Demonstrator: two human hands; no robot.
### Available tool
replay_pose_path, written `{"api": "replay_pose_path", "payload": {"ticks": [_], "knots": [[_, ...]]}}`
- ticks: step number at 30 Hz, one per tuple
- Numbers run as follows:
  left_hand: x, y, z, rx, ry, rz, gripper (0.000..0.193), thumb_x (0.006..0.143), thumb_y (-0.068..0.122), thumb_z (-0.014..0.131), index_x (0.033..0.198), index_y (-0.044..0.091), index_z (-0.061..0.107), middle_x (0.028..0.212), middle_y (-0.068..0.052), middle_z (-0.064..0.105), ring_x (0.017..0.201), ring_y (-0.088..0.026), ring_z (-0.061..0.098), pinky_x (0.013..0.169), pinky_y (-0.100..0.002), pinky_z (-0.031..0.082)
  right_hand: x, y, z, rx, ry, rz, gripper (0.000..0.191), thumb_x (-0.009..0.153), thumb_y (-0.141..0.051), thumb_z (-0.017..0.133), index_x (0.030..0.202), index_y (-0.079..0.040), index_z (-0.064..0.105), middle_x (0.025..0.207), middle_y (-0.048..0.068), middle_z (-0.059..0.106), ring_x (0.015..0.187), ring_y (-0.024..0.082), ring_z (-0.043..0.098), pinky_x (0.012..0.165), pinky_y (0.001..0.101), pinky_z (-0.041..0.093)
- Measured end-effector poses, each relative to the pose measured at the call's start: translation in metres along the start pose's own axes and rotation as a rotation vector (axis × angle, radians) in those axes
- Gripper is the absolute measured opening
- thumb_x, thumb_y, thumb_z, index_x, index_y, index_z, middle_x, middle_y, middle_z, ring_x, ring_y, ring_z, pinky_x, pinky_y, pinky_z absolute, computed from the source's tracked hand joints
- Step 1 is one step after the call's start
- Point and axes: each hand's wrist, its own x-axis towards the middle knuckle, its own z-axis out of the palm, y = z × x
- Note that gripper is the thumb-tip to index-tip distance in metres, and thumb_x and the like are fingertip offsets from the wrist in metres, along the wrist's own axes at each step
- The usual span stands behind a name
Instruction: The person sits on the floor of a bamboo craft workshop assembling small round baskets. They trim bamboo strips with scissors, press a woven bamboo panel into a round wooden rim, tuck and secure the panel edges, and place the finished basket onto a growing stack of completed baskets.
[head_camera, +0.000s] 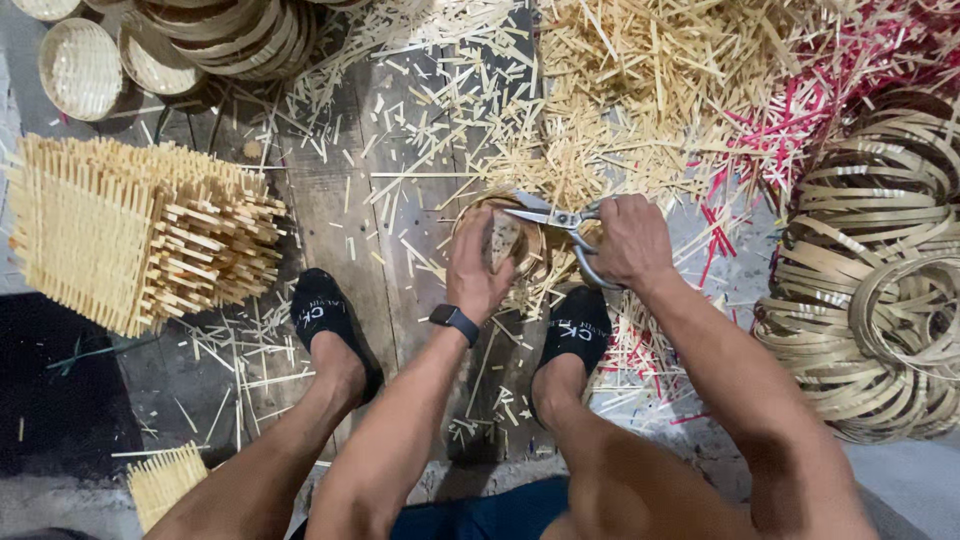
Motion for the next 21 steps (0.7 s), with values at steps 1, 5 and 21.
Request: {"api": "replay_pose_path", "payload": {"ticks": [1, 5, 21], "knots": [[0.001, 0.001, -0.003, 0.025, 0.006, 0.012, 0.080, 0.074, 0.001, 0.077, 0.147, 0.004, 0.048, 0.148, -0.021, 0.051, 0.141, -0.041, 0.048, 0.120, -0.047, 0.040, -0.002, 0.001, 0.003, 0.016, -0.053, 0.022, 0.044, 0.075, -0.040, 0.075, 0.094, 0.000, 0.068, 0.088, 0.020, 0.065, 0.087, 0.037, 0.065, 0.078, 0.0493, 0.054], [0.004, 0.005, -0.014, 0.052, -0.062, -0.045, 0.080, 0.070, -0.004, 0.074, 0.146, 0.013, 0.054, 0.140, -0.018, 0.054, 0.133, -0.040, 0.051, 0.115, -0.045, 0.042, -0.009, 0.018, 0.004, 0.024, -0.094, 0.032, 0.032, 0.088, -0.034, 0.068, 0.100, -0.005, 0.068, 0.099, 0.017, 0.066, 0.095, 0.034, 0.063, 0.083, 0.0473, 0.052], [-0.001, 0.020, 0.001, 0.108, 0.023, -0.020, 0.068, 0.070, 0.015, 0.083, 0.134, 0.031, 0.066, 0.142, -0.026, 0.042, 0.131, -0.047, 0.041, 0.111, -0.057, 0.037, 0.001, 0.003, -0.011, -0.111, -0.257, 0.078, 0.063, 0.076, -0.057, 0.073, 0.095, 0.002, 0.066, 0.084, 0.019, 0.061, 0.080, 0.031, 0.063, 0.072, 0.0435, 0.055]]}}
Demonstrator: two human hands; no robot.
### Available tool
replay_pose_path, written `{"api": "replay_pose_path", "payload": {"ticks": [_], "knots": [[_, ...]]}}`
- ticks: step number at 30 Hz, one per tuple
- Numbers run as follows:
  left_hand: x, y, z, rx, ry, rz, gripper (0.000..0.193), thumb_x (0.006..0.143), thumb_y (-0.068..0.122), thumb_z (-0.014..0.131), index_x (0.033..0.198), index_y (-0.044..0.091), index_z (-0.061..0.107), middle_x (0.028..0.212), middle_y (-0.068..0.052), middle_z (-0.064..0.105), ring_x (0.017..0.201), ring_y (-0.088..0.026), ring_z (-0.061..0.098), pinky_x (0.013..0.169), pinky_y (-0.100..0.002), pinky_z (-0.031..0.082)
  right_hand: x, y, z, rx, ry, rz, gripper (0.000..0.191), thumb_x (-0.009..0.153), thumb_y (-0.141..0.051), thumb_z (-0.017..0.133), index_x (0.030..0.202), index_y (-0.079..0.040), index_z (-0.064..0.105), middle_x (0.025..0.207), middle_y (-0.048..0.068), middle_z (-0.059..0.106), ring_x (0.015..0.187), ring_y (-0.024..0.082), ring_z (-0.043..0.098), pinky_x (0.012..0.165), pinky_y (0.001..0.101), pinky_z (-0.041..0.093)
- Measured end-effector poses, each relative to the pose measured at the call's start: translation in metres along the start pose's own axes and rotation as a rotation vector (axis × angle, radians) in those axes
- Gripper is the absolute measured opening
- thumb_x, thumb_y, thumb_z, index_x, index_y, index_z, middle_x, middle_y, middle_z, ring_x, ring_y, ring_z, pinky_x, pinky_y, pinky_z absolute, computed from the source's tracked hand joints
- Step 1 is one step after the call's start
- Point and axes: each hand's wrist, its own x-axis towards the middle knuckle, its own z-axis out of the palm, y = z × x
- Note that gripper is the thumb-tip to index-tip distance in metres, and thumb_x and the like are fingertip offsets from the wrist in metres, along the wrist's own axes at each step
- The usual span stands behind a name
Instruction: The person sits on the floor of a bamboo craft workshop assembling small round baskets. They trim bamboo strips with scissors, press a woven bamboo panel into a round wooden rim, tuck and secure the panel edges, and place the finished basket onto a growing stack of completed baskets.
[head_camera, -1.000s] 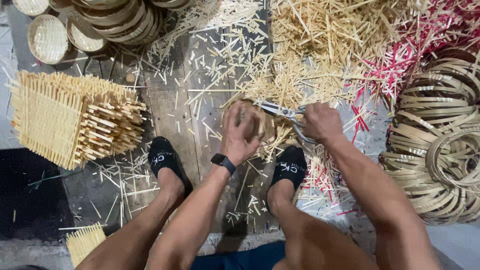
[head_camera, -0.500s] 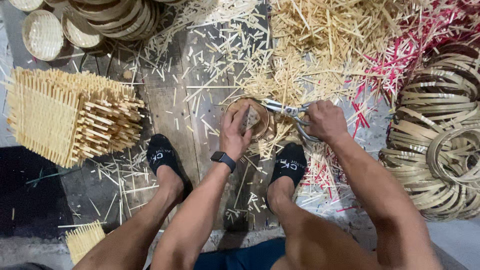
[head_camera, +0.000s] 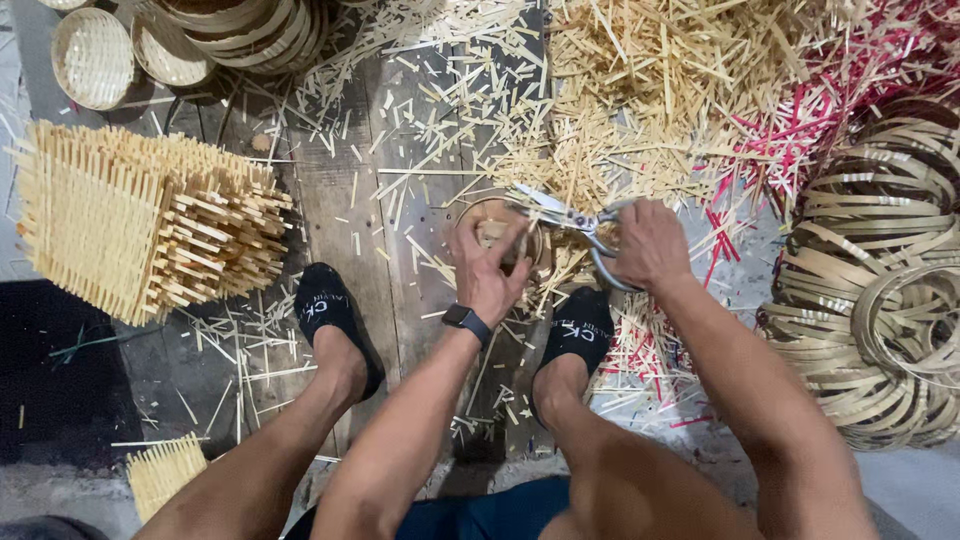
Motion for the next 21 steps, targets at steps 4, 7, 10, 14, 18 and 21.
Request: {"api": "replay_pose_path", "payload": {"ticks": [4, 7, 10, 14, 18, 21], "knots": [[0.004, -0.004, -0.005, 0.093, -0.131, 0.114, 0.064, 0.069, 0.012, 0.079, 0.130, 0.030, 0.070, 0.143, -0.023, 0.044, 0.133, -0.046, 0.041, 0.117, -0.056, 0.037, 0.003, -0.007, 0.009, 0.021, 0.212, -0.097, 0.055, 0.075, -0.052, 0.069, 0.098, -0.003, 0.069, 0.086, 0.018, 0.067, 0.083, 0.032, 0.067, 0.074, 0.0460, 0.057], [0.011, -0.012, -0.014, 0.143, -0.214, 0.169, 0.064, 0.063, 0.014, 0.079, 0.125, 0.030, 0.073, 0.142, -0.021, 0.045, 0.134, -0.044, 0.041, 0.119, -0.057, 0.034, 0.001, 0.002, 0.005, 0.098, 0.012, 0.000, 0.042, 0.091, -0.046, 0.064, 0.103, -0.007, 0.071, 0.096, 0.017, 0.070, 0.090, 0.033, 0.069, 0.079, 0.0474, 0.057], [0.016, -0.024, -0.020, 0.046, -0.299, 0.189, 0.063, 0.062, 0.019, 0.079, 0.124, 0.028, 0.074, 0.146, -0.019, 0.044, 0.138, -0.045, 0.039, 0.119, -0.055, 0.033, -0.003, 0.021, 0.001, 0.199, -0.168, 0.196, 0.048, 0.090, -0.054, 0.066, 0.096, -0.007, 0.073, 0.096, 0.019, 0.071, 0.089, 0.035, 0.070, 0.081, 0.0486, 0.056], [0.022, -0.048, -0.011, -0.105, -0.103, -0.105, 0.062, 0.078, 0.031, 0.079, 0.135, 0.013, 0.064, 0.146, -0.022, 0.043, 0.136, -0.044, 0.041, 0.113, -0.054, 0.035, -0.009, 0.031, 0.013, 0.301, 0.086, 0.458, 0.054, 0.076, -0.048, 0.083, 0.102, -0.002, 0.072, 0.102, 0.024, 0.068, 0.099, 0.040, 0.065, 0.089, 0.0506, 0.052], [0.041, -0.083, 0.003, -0.074, -0.095, -0.536, 0.035, 0.100, 0.035, 0.068, 0.123, 0.009, 0.074, 0.116, -0.016, 0.075, 0.112, -0.028, 0.068, 0.100, -0.041, 0.053, -0.015, 0.028, 0.027, 0.075, 0.262, 0.456, 0.079, 0.057, -0.040, 0.092, 0.111, 0.012, 0.066, 0.112, 0.032, 0.062, 0.110, 0.046, 0.060, 0.096, 0.0507, 0.049], [0.048, -0.098, 0.011, -0.289, -0.191, -0.629, 0.031, 0.094, 0.029, 0.072, 0.119, 0.011, 0.076, 0.103, -0.009, 0.080, 0.093, -0.018, 0.075, 0.085, -0.032, 0.058, -0.013, 0.008, 0.032, 0.393, 0.002, 0.519, 0.033, 0.090, -0.018, 0.077, 0.118, -0.002, 0.069, 0.121, 0.020, 0.064, 0.115, 0.032, 0.061, 0.100, 0.0480, 0.050]]}}
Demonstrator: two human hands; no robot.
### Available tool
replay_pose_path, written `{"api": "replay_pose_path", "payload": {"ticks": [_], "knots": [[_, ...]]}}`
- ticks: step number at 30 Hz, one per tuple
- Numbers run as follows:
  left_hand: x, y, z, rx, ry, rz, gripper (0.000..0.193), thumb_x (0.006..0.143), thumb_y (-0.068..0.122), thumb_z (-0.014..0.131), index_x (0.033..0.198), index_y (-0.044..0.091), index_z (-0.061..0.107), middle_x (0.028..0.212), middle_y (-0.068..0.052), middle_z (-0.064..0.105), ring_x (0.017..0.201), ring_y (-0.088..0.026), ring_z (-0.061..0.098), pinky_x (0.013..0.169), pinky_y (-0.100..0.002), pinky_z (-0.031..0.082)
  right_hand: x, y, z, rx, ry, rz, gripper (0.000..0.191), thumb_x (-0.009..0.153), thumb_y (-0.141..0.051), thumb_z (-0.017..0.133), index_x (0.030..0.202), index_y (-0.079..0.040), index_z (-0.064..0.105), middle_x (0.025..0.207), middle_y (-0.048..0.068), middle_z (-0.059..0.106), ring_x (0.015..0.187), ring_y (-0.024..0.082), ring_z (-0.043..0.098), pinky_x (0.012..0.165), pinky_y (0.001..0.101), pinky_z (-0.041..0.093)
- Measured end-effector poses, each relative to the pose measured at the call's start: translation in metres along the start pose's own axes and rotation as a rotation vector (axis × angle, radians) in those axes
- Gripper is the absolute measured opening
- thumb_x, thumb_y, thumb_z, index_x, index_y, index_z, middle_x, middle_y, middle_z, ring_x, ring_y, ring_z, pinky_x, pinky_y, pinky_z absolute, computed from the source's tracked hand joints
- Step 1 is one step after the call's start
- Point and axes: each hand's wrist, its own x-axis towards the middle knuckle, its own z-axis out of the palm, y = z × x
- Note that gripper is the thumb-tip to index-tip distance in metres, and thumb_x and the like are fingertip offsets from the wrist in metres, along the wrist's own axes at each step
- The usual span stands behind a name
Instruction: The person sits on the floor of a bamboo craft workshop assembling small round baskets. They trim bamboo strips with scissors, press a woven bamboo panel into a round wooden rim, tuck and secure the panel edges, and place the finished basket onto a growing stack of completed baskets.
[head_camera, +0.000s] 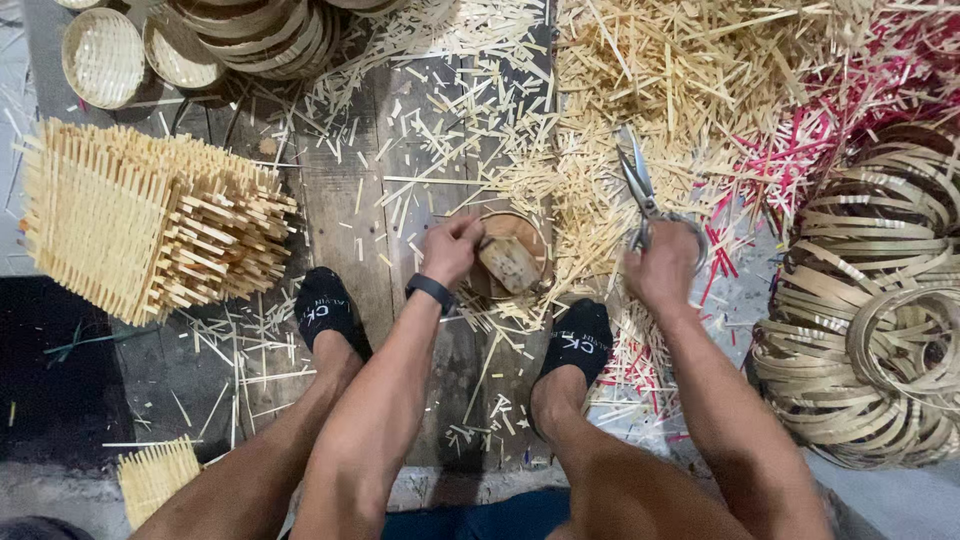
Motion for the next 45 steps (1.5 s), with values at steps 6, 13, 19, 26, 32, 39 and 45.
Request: {"api": "replay_pose_path", "payload": {"ticks": [6, 13, 19, 26, 32, 39, 45], "knots": [[0.002, -0.009, 0.014, -0.136, -0.189, 0.064, 0.031, 0.089, 0.024, 0.079, 0.118, 0.013, 0.078, 0.103, -0.002, 0.081, 0.089, -0.009, 0.070, 0.081, -0.027, 0.056, 0.004, -0.055, 0.021, 0.880, -0.390, -0.181, 0.022, 0.090, -0.015, 0.077, 0.108, -0.003, 0.074, 0.090, 0.005, 0.075, 0.076, 0.010, 0.066, 0.068, 0.0250, 0.055], [-0.001, -0.026, 0.035, -0.293, -0.059, -0.171, 0.025, 0.086, 0.019, 0.080, 0.107, 0.006, 0.082, 0.098, -0.007, 0.081, 0.083, -0.012, 0.069, 0.077, -0.028, 0.056, 0.003, -0.066, 0.026, 0.892, -0.470, 0.019, 0.011, 0.085, -0.011, 0.080, 0.089, -0.001, 0.077, 0.073, 0.004, 0.073, 0.060, 0.010, 0.063, 0.055, 0.0261, 0.052], [-0.022, -0.033, 0.011, -0.764, -0.102, -0.348, 0.035, 0.093, 0.022, 0.072, 0.121, 0.000, 0.071, 0.112, -0.011, 0.078, 0.093, -0.018, 0.075, 0.085, -0.032, 0.061, -0.019, -0.058, 0.023, 1.176, -0.819, 0.280, 0.020, 0.095, -0.012, 0.061, 0.103, 0.003, 0.070, 0.093, 0.012, 0.077, 0.075, 0.018, 0.076, 0.067, 0.0321, 0.066], [-0.068, -0.075, 0.017, -0.915, -0.244, -0.381, 0.026, 0.096, 0.016, 0.061, 0.119, 0.004, 0.067, 0.108, -0.010, 0.075, 0.091, -0.022, 0.076, 0.078, -0.043, 0.066, -0.044, -0.063, 0.073, 1.293, -0.653, 0.294, 0.013, 0.096, -0.006, 0.062, 0.099, 0.007, 0.066, 0.087, 0.015, 0.072, 0.070, 0.027, 0.073, 0.063, 0.0384, 0.065], [-0.054, -0.073, 0.032, -0.650, -0.032, -0.487, 0.023, 0.101, 0.020, 0.067, 0.114, 0.001, 0.069, 0.099, -0.009, 0.075, 0.081, -0.023, 0.073, 0.066, -0.041, 0.064, -0.042, -0.068, 0.087, 1.187, -0.513, 0.308, 0.016, 0.097, -0.008, 0.064, 0.096, 0.008, 0.062, 0.078, 0.017, 0.069, 0.062, 0.028, 0.071, 0.056, 0.0391, 0.062], [-0.086, -0.037, 0.006, -0.928, -0.146, -0.386, 0.028, 0.090, 0.011, 0.060, 0.116, 0.018, 0.064, 0.098, -0.003, 0.077, 0.089, -0.023, 0.075, 0.067, -0.042, 0.065, -0.064, -0.083, 0.035, 1.090, -0.565, 0.219, 0.040, 0.101, -0.029, 0.057, 0.110, 0.009, 0.065, 0.088, 0.019, 0.073, 0.075, 0.027, 0.076, 0.062, 0.0367, 0.063], [-0.103, 0.017, -0.022, -0.134, 0.035, 0.227, 0.038, 0.091, 0.022, 0.072, 0.127, 0.010, 0.069, 0.091, -0.011, 0.076, 0.081, -0.023, 0.074, 0.072, -0.036, 0.059, -0.077, -0.109, -0.010, 0.806, -0.472, -0.049, 0.064, 0.084, -0.039, 0.074, 0.134, -0.006, 0.052, 0.101, 0.012, 0.070, 0.088, 0.028, 0.073, 0.076, 0.0378, 0.062]]}}
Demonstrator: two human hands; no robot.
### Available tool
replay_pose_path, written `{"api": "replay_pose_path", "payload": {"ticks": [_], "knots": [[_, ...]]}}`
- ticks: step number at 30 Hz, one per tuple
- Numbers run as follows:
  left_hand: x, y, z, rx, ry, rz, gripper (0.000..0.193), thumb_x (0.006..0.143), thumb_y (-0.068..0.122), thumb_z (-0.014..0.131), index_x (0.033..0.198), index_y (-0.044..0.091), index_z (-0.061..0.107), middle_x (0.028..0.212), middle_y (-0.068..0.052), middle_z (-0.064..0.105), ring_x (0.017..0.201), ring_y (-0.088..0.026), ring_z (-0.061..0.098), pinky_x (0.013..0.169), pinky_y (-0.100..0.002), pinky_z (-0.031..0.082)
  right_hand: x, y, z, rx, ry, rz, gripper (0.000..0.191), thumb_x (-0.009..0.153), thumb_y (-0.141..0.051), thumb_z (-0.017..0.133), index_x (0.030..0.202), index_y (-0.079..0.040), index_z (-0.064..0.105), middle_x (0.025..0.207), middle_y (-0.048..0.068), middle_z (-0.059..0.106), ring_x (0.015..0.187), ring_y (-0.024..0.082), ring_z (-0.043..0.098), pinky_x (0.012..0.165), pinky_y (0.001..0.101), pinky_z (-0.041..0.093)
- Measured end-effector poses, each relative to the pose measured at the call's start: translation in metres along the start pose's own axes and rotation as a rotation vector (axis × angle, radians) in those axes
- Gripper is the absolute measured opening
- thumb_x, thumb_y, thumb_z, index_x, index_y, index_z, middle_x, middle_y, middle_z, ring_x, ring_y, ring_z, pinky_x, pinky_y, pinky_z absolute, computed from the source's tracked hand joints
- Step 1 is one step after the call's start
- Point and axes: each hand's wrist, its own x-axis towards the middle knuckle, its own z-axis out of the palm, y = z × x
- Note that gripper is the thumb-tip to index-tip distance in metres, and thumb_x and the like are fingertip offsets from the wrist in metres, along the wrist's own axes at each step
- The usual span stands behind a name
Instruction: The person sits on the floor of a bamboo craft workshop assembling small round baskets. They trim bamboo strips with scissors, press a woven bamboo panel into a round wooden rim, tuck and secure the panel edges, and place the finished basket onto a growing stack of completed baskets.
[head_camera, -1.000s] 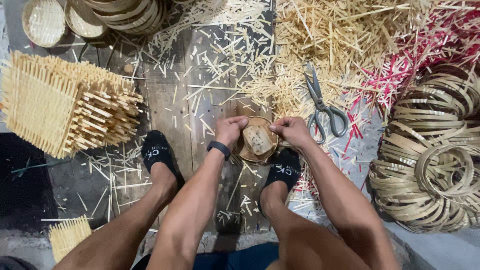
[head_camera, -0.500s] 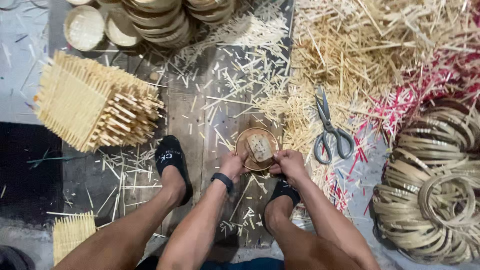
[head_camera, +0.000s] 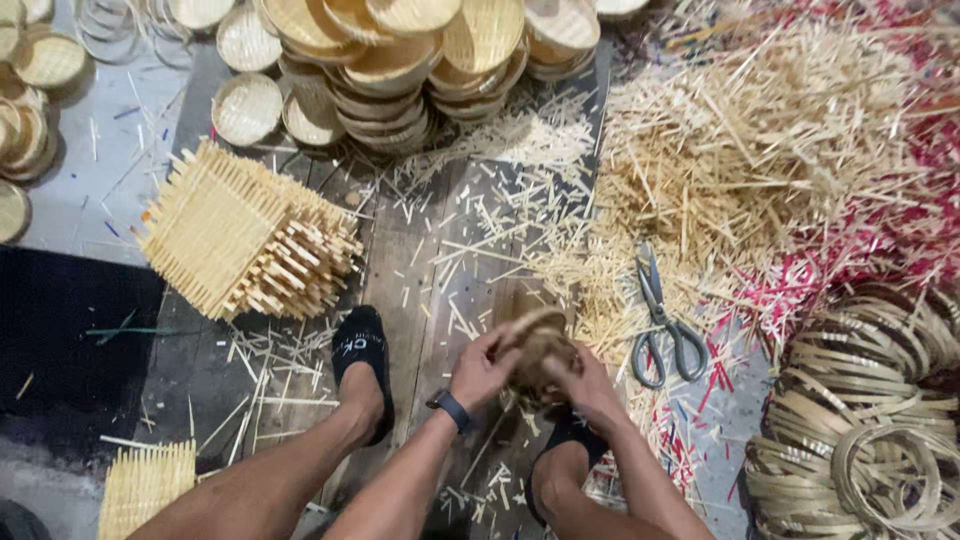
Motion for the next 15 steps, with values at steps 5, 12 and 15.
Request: {"api": "replay_pose_path", "payload": {"ticks": [5, 12, 15], "knots": [[0.005, 0.054, 0.015, 0.056, 0.017, 0.060, 0.045, 0.095, 0.046, 0.062, 0.120, 0.010, 0.070, 0.089, -0.010, 0.077, 0.084, -0.019, 0.075, 0.076, -0.034, 0.057, 0.003, -0.009, 0.016, -0.010, 0.113, -0.223, 0.048, 0.075, -0.026, 0.079, 0.115, 0.000, 0.070, 0.097, 0.011, 0.079, 0.088, 0.021, 0.073, 0.081, 0.0356, 0.059], [0.050, -0.005, 0.021, 0.032, -0.114, 0.090, 0.064, 0.106, 0.057, 0.044, 0.112, 0.002, 0.075, 0.094, -0.020, 0.077, 0.084, -0.033, 0.074, 0.077, -0.047, 0.056, 0.020, 0.025, 0.003, 0.221, 0.062, -0.230, 0.047, 0.077, -0.022, 0.079, 0.118, -0.002, 0.070, 0.097, 0.007, 0.076, 0.087, 0.017, 0.069, 0.082, 0.0314, 0.055], [0.088, -0.027, 0.007, 0.251, -0.045, -0.245, 0.068, 0.108, 0.057, 0.042, 0.105, -0.003, 0.076, 0.096, -0.027, 0.075, 0.082, -0.039, 0.074, 0.073, -0.055, 0.055, 0.013, 0.043, -0.011, 0.640, -0.105, -0.255, 0.042, 0.082, -0.018, 0.077, 0.116, 0.002, 0.065, 0.097, 0.008, 0.070, 0.087, 0.020, 0.066, 0.081, 0.0341, 0.054]]}}
